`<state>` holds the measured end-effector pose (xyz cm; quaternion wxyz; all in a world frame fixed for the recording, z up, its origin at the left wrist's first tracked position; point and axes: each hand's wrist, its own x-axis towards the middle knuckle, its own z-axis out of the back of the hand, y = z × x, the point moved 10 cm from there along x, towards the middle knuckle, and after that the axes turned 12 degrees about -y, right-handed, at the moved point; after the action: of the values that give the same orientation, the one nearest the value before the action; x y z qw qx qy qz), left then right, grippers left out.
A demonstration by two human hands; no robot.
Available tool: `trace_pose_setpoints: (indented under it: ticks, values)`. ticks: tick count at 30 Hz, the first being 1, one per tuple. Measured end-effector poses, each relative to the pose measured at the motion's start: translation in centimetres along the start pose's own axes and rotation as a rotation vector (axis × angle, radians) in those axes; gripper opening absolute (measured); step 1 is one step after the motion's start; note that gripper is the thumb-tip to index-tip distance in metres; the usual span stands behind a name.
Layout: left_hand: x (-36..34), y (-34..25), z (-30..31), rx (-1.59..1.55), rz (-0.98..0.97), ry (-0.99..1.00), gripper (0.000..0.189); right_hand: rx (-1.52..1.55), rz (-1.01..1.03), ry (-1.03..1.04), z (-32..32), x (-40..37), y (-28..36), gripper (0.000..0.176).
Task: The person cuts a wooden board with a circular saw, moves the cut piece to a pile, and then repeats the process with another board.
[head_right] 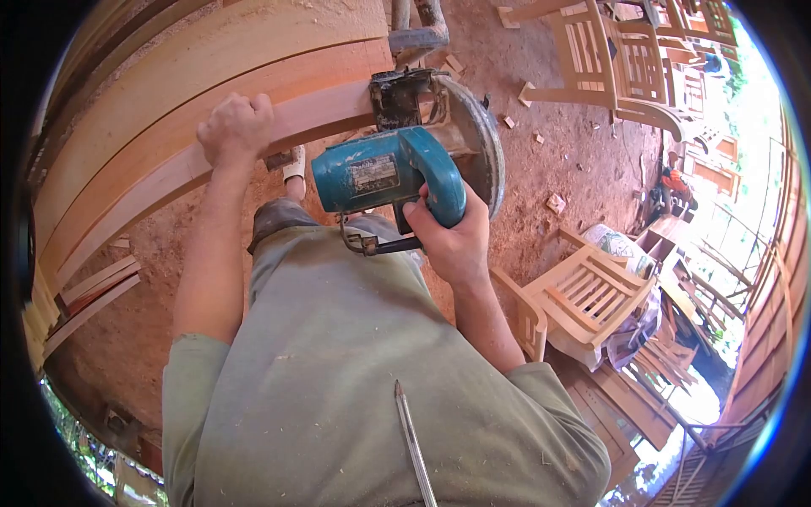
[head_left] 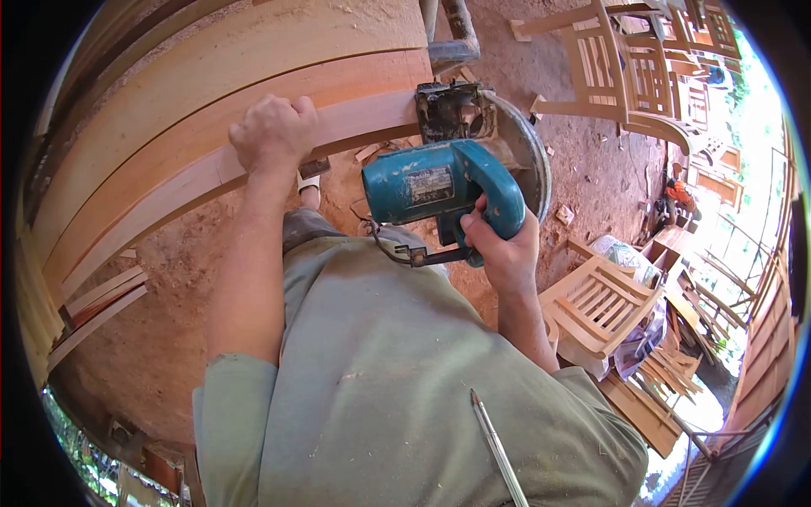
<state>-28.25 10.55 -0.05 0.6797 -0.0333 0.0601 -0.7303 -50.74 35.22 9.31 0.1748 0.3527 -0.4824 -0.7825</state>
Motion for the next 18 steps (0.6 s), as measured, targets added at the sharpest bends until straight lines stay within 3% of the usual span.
trace_pose_setpoints:
  ticks: [18]
  values:
    - [-0.40, -0.21, 0.21, -0.043, -0.024, -0.011, 0.047, -0.014, -0.001, -0.022, 0.11, 0.33, -0.23, 0.019]
